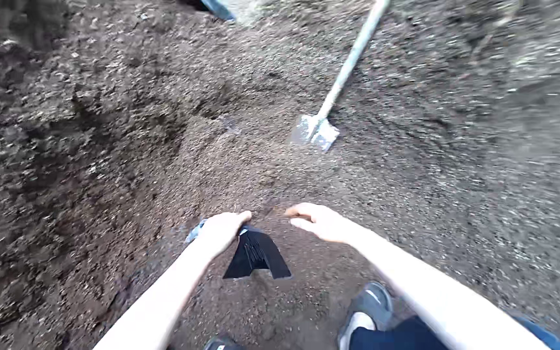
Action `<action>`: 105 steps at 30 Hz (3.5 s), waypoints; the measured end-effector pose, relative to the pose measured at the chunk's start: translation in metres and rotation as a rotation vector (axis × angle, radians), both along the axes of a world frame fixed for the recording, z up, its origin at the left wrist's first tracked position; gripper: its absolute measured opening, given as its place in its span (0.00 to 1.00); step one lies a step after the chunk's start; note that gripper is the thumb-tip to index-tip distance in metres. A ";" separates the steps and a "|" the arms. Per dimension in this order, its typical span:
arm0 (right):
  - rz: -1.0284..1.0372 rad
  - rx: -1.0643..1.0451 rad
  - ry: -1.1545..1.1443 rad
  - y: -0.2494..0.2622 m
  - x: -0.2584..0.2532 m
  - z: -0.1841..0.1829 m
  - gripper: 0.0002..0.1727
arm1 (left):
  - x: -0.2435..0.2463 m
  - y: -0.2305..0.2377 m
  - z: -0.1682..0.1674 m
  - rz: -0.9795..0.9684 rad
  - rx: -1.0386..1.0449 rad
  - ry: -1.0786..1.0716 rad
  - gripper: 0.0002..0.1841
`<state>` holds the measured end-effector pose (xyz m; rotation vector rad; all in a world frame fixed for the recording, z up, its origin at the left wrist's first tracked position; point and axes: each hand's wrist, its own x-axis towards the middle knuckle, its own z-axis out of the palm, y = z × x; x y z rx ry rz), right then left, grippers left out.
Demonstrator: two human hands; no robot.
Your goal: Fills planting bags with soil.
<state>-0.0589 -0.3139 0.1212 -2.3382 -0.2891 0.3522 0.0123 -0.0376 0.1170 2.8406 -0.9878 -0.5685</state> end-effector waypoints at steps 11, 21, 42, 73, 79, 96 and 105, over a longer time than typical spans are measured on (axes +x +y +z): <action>-0.500 -0.520 -0.641 -0.159 -0.190 -0.002 0.31 | -0.037 -0.301 0.044 -0.323 -0.515 0.197 0.16; -0.519 -0.527 -0.250 -0.208 -0.218 0.004 0.13 | -0.055 -0.391 -0.019 -0.359 -0.564 0.207 0.41; -0.369 0.148 0.456 -0.116 -0.106 -0.066 0.19 | -0.139 -0.237 -0.101 0.889 -1.191 1.191 0.18; -0.307 0.198 0.378 0.101 -0.003 -0.114 0.17 | -0.080 0.014 -0.081 0.929 -0.653 0.391 0.16; -0.275 -0.052 0.297 0.087 0.039 -0.119 0.17 | -0.067 0.026 -0.077 0.432 -0.359 0.139 0.17; -1.350 1.781 1.001 0.200 -0.002 -0.284 0.52 | -0.030 0.091 -0.105 0.822 -0.338 0.402 0.36; -1.077 1.893 0.687 0.173 0.099 -0.287 0.50 | -0.022 0.065 -0.150 0.824 -0.181 0.632 0.37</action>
